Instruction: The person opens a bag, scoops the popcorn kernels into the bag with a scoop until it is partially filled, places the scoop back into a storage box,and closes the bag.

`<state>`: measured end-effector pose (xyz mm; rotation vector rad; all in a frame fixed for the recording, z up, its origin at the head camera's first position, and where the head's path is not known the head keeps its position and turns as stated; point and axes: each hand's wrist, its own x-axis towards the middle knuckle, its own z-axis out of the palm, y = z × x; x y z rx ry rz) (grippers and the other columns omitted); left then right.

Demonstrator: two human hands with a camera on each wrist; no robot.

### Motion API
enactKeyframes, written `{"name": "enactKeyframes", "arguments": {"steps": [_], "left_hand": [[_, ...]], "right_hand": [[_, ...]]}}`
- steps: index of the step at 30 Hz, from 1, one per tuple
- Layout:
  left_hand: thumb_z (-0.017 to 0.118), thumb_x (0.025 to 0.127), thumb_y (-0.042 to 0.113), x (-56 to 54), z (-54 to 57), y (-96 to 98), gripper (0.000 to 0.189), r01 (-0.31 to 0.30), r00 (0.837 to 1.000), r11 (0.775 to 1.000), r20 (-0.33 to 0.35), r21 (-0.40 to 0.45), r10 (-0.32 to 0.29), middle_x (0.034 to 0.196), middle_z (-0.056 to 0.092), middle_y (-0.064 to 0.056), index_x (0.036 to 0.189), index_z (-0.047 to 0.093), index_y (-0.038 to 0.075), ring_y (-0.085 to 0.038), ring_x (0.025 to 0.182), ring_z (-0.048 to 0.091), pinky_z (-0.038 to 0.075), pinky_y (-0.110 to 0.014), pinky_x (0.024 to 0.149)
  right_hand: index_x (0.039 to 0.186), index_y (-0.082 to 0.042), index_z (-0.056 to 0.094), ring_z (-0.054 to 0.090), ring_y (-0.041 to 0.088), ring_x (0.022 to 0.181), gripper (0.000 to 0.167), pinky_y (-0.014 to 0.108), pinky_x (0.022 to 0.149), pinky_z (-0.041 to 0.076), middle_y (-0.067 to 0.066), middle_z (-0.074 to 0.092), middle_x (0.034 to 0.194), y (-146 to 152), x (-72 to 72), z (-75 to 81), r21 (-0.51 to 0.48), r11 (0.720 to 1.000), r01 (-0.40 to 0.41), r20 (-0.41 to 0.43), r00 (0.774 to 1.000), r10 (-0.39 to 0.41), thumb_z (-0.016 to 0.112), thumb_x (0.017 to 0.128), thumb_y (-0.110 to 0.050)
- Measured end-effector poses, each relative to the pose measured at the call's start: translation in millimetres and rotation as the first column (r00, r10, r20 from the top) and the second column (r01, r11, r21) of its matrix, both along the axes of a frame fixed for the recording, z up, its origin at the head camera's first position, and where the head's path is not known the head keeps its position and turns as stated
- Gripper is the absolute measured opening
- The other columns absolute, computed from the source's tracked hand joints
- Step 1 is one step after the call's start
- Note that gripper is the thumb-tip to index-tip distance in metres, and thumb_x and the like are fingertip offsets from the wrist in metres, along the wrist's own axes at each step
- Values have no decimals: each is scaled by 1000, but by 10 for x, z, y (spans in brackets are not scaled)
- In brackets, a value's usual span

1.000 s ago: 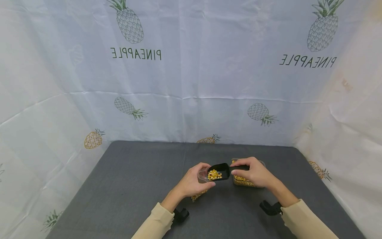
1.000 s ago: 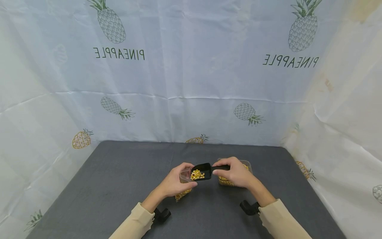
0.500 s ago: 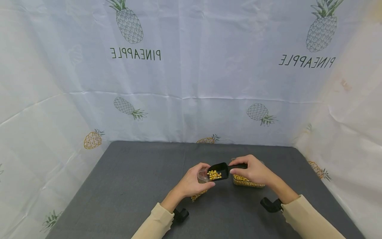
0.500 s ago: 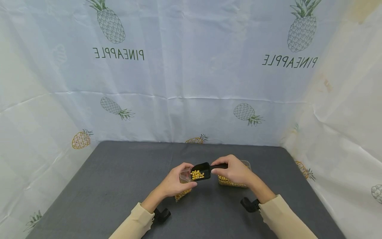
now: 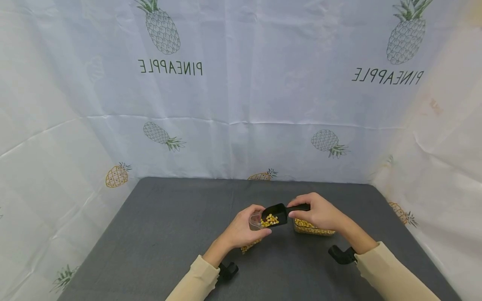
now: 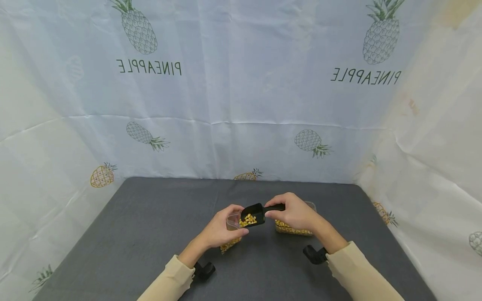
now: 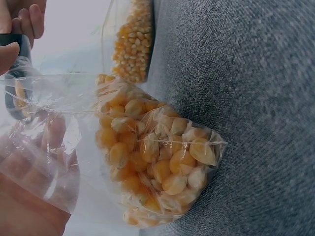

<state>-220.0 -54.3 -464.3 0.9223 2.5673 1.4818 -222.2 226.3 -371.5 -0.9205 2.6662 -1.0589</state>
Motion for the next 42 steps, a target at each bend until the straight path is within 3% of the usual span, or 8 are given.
{"name": "enactKeyframes", "arguments": {"steps": [6, 15, 24, 30, 36, 39, 42], "left_hand": [[74, 93, 43, -1, 7, -2, 61, -6, 1000, 1000, 7, -6, 6, 128, 61, -4, 140, 53, 11, -16, 108, 63, 54, -36, 91], [76, 92, 40, -17, -16, -4, 56, 6, 1000, 1000, -2, 24, -6, 122, 62, 1, 137, 55, 13, -13, 105, 62, 54, -36, 91], [75, 92, 41, -19, -3, -2, 57, 4, 1000, 1000, -3, 21, -4, 125, 62, 0, 137, 55, 13, -14, 105, 62, 54, -36, 90], [76, 91, 40, -18, 16, 9, 57, 8, 1000, 1000, 2, 25, -8, 125, 63, 0, 138, 55, 13, -12, 105, 62, 54, -36, 90], [76, 91, 40, -25, 7, 11, 60, -2, 1000, 1000, 9, 6, 2, 126, 63, -3, 139, 54, 11, -13, 106, 62, 53, -37, 91], [75, 92, 41, -24, 3, 4, 60, -5, 1000, 1000, 14, 0, 5, 124, 62, -1, 140, 54, 12, -13, 105, 62, 53, -38, 90], [75, 93, 40, -25, -2, -2, 56, 4, 1000, 1000, 19, 15, -5, 117, 62, 1, 139, 55, 14, -12, 101, 63, 54, -36, 88]], "right_hand": [[120, -9, 74, 65, 25, 106, 29, 37, 84, 54, 5, 70, 117, -28, -4, 45, 18, 1000, -4, 0, 1000, 4, 69, 99, -30], [119, -10, 74, 65, 21, 101, 30, 36, 80, 54, 1, 71, 113, -60, -6, 82, 41, 999, -13, -15, 1000, 13, 69, 99, -32], [120, -9, 73, 66, 27, 107, 32, 37, 83, 55, 6, 70, 118, -23, 10, 7, 21, 1000, 4, -31, 1000, -3, 69, 99, -32], [119, -6, 74, 67, 25, 104, 29, 30, 79, 55, 14, 70, 121, 21, 47, -91, -62, 997, 39, -30, 999, -41, 70, 98, -26], [119, -2, 73, 57, 12, 72, 30, 28, 62, 49, 18, 69, 119, 56, 92, -212, -169, 980, 108, 30, 994, -104, 73, 96, -22], [119, -4, 74, 62, 15, 81, 30, 29, 66, 51, 18, 69, 122, 76, 119, -272, -188, 969, 159, 48, 987, -152, 73, 96, -23], [121, -6, 74, 67, 30, 104, 30, 39, 81, 57, 19, 68, 126, 103, 143, -325, -203, 963, 178, 42, 984, -173, 72, 97, -23]]}}
